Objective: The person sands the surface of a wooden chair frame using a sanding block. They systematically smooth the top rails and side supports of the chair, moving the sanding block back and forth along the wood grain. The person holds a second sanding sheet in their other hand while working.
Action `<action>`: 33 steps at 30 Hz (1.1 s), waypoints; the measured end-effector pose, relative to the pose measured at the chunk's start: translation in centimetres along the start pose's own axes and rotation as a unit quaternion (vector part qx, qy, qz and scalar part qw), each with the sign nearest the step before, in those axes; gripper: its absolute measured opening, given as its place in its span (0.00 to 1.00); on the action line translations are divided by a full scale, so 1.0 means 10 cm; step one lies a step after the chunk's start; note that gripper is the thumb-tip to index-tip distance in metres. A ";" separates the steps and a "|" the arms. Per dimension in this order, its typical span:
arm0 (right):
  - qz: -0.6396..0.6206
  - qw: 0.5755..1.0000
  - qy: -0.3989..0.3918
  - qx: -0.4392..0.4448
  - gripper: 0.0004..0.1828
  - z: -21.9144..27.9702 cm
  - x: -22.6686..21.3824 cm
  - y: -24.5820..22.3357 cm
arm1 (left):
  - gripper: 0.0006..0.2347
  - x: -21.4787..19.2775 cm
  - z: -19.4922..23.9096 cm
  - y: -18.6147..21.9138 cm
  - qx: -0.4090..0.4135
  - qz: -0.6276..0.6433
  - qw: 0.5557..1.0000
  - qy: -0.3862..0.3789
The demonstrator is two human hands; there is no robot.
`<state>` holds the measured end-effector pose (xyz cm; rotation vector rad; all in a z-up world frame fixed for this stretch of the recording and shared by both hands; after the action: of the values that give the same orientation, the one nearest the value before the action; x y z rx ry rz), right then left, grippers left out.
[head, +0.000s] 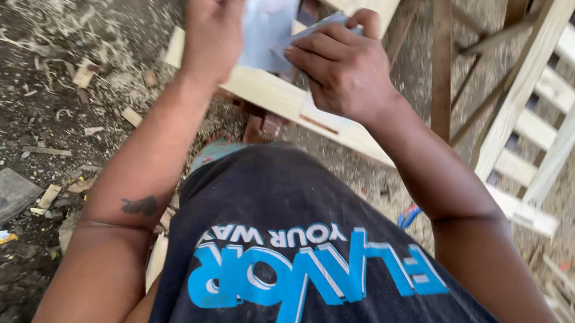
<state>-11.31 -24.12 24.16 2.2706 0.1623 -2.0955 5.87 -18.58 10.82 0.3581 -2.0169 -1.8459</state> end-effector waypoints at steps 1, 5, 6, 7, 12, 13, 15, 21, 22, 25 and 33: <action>-0.042 0.998 -0.032 0.020 0.11 0.07 0.19 0.12 | 0.11 -0.09 -0.03 -0.06 0.032 0.007 0.999 0.035; -0.214 0.962 -0.065 0.156 0.17 0.51 1.01 0.96 | 0.08 -0.64 0.02 -0.34 0.103 0.151 0.968 0.173; -0.258 0.943 -0.054 0.203 0.20 0.67 1.20 1.27 | 0.07 -0.75 0.04 -0.36 0.113 0.156 0.961 0.197; -0.300 0.895 -0.091 0.319 0.22 0.86 1.51 1.70 | 0.08 -0.79 0.05 -0.37 0.110 0.157 0.963 0.191; -0.196 0.893 -0.101 0.392 0.23 1.15 2.31 3.00 | 0.13 -0.52 0.18 -0.41 0.055 0.146 0.980 0.126; -0.144 0.903 -0.112 0.388 0.23 1.08 2.44 3.12 | 0.13 -0.47 0.25 -0.44 0.037 0.138 0.979 0.142; -0.113 0.908 -0.123 0.384 0.22 1.01 2.68 3.22 | 0.14 -0.43 0.39 -0.47 0.006 0.115 0.978 0.172; -0.062 0.917 -0.085 0.386 0.21 0.80 2.90 2.82 | 0.16 -0.58 0.82 -0.52 -0.040 0.075 0.972 0.221; -0.053 0.920 -0.067 0.382 0.25 0.79 2.86 2.72 | 0.16 -0.63 0.85 -0.53 -0.045 0.077 0.970 0.226; -0.073 0.927 -0.090 0.358 0.26 0.81 2.90 2.49 | 0.17 -0.75 0.84 -0.59 -0.051 0.079 0.969 0.229; -0.110 0.856 -0.080 0.498 0.20 1.18 2.91 3.33 | 0.16 -1.12 0.44 -0.67 -0.036 0.085 0.981 0.168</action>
<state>-17.13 -57.12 -7.04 2.5496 -0.9368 -2.9344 13.51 -10.46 2.65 0.4297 -1.6935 -1.6256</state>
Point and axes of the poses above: each hand's wrist, its own z-axis away from the middle knuckle, its own x-axis out of the palm, y = z × x, the point moved 8 cm from there along -z, towards the middle knuckle, and after that the axes turned 15 degrees about -y, right-handed, at the moved point
